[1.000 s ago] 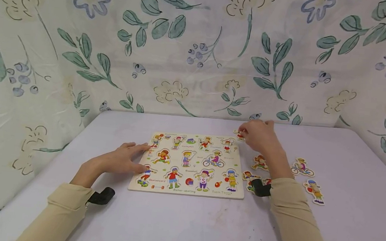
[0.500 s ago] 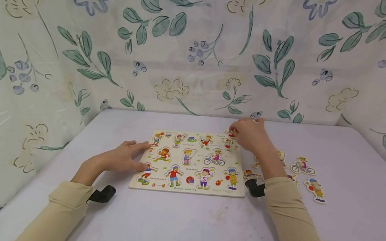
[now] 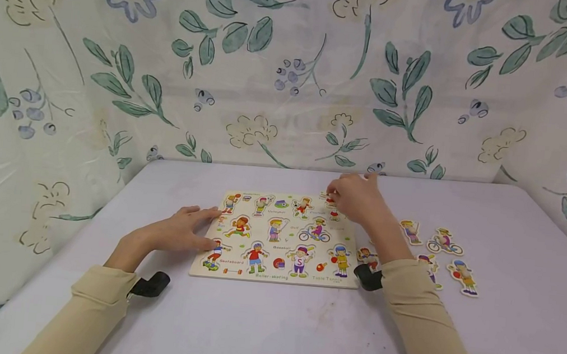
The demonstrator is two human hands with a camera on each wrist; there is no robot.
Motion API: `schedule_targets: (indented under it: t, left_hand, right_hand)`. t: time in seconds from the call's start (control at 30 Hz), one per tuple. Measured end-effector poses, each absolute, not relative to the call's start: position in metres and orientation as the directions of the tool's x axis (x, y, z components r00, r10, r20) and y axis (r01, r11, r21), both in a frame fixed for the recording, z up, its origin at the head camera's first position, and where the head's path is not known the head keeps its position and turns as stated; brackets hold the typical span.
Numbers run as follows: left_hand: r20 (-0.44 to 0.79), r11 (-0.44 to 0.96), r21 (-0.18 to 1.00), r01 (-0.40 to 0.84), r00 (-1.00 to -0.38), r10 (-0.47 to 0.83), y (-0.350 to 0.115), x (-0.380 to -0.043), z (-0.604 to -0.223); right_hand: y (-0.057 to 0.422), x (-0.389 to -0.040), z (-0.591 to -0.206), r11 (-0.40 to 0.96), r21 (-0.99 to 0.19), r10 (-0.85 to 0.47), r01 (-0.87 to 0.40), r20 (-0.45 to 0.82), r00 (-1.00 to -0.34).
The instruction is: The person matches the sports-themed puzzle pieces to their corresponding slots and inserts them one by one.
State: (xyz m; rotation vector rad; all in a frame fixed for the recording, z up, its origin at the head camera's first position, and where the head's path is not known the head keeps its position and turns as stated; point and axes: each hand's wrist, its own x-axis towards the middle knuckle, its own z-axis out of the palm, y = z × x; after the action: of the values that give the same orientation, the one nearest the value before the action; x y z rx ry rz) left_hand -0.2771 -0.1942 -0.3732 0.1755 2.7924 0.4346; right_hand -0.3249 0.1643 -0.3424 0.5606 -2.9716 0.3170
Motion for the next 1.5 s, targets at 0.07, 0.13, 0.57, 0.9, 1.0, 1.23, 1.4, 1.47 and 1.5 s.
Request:
schedule_targets:
  t: [0.07, 0.13, 0.57, 0.9, 1.0, 1.23, 1.4, 1.47, 1.5]
  left_hand:
    - [-0.282, 0.947, 0.313, 0.072, -0.945, 0.165, -0.194, -0.277, -0.373]
    - [-0.280, 0.948, 0.311, 0.074, -0.945, 0.166, -0.195, -0.277, -0.373]
    - [-0.280, 0.945, 0.318, 0.078, -0.944, 0.173, -0.196, -0.277, -0.374]
    - [-0.279, 0.944, 0.320, 0.078, -0.945, 0.173, -0.196, -0.277, -0.374]
    - [-0.277, 0.944, 0.321, 0.077, -0.945, 0.172, -0.196, -0.277, -0.375]
    - [-0.278, 0.944, 0.322, 0.075, -0.945, 0.170, -0.196, -0.277, -0.375]
    - [-0.278, 0.944, 0.322, 0.074, -0.946, 0.169, -0.196, -0.276, -0.375]
    - [-0.278, 0.944, 0.320, 0.075, -0.946, 0.169, -0.196, -0.276, -0.374]
    - [-0.278, 0.945, 0.319, 0.075, -0.946, 0.169, -0.196, -0.276, -0.374]
  right_hand:
    - [0.163, -0.325, -0.342, 0.907, -0.183, -0.359, -0.380, 0.139, -0.923]
    - [0.162, -0.324, -0.342, 0.903, -0.179, -0.371, -0.392, 0.140, -0.918]
    - [0.153, -0.321, -0.342, 0.877, -0.174, -0.427, -0.448, 0.147, -0.892]
    - [0.146, -0.316, -0.344, 0.867, -0.166, -0.442, -0.470, 0.181, -0.879]
    - [0.144, -0.315, -0.344, 0.861, -0.167, -0.451, -0.481, 0.187, -0.873]
    - [0.139, -0.311, -0.342, 0.854, -0.171, -0.458, -0.491, 0.199, -0.866]
    - [0.137, -0.309, -0.341, 0.849, -0.166, -0.466, -0.501, 0.209, -0.859]
    - [0.136, -0.308, -0.341, 0.847, -0.158, -0.471, -0.508, 0.221, -0.854]
    - [0.135, -0.308, -0.340, 0.846, -0.156, -0.472, -0.510, 0.227, -0.852]
